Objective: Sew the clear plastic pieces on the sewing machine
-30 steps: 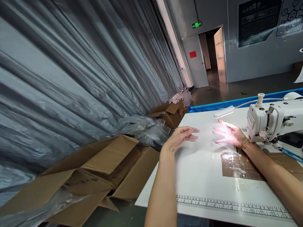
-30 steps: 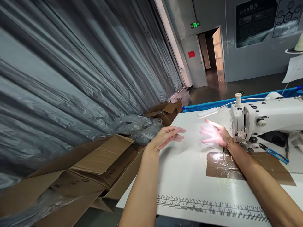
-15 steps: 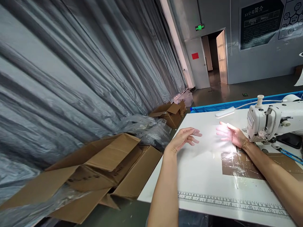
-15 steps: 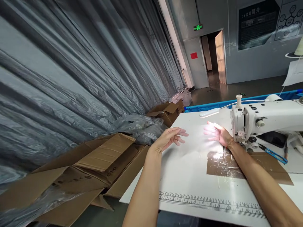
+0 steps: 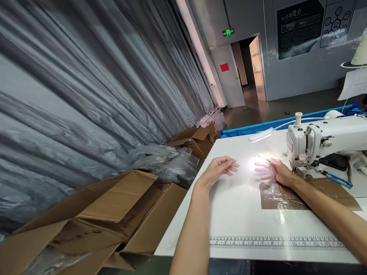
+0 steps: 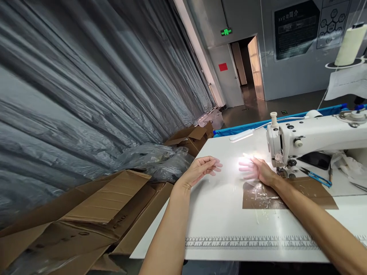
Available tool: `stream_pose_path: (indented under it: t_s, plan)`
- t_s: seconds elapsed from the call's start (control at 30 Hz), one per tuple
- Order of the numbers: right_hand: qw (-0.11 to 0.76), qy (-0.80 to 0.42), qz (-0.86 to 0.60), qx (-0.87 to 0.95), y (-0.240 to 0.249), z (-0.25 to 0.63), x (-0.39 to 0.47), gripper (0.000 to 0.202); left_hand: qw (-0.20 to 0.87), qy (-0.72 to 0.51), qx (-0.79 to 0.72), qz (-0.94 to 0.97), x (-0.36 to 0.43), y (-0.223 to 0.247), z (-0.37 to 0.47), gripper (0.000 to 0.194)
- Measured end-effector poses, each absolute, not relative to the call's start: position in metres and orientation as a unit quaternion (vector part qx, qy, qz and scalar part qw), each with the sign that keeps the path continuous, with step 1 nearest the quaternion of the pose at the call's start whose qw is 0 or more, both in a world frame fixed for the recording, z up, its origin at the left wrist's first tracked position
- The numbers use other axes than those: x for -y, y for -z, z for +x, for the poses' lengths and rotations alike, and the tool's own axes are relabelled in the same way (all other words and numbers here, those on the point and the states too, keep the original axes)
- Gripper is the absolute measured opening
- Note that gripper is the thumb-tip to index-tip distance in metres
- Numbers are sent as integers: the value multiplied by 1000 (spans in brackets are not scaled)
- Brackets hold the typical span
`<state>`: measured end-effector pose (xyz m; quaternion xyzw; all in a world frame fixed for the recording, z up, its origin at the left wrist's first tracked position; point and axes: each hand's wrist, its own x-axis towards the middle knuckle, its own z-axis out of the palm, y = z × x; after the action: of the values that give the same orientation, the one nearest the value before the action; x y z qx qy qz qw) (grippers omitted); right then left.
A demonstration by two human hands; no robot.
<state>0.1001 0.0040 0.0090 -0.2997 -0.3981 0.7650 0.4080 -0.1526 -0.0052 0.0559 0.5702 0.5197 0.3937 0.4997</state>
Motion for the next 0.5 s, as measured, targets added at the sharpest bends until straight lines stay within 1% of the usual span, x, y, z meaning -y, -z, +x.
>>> stream_pose_path:
  t_s: [0.07, 0.17, 0.23, 0.3, 0.4, 0.5]
  plan:
    - [395, -775, -307, 386, -7, 118, 23, 48, 524, -365, -507, 579, 10, -56, -138, 49]
    - [358, -790, -308, 390, -11, 163, 62, 50, 587, -275, -451, 614, 24, -55, -104, 44]
    - [353, -774, -318, 418, -18, 197, 79, 51, 625, -206, -410, 632, 35, -54, -80, 42]
    - [345, -740, -353, 457, -23, 225, 86, 51, 642, -166, -398, 634, 45, -51, -59, 40]
    - [335, -657, -449, 504, -24, 251, 81, 44, 642, -154, -416, 625, 51, -39, -36, 40]
    - [340, -607, -498, 518, -16, 258, 69, 37, 643, -159, -433, 612, 48, -24, -27, 42]
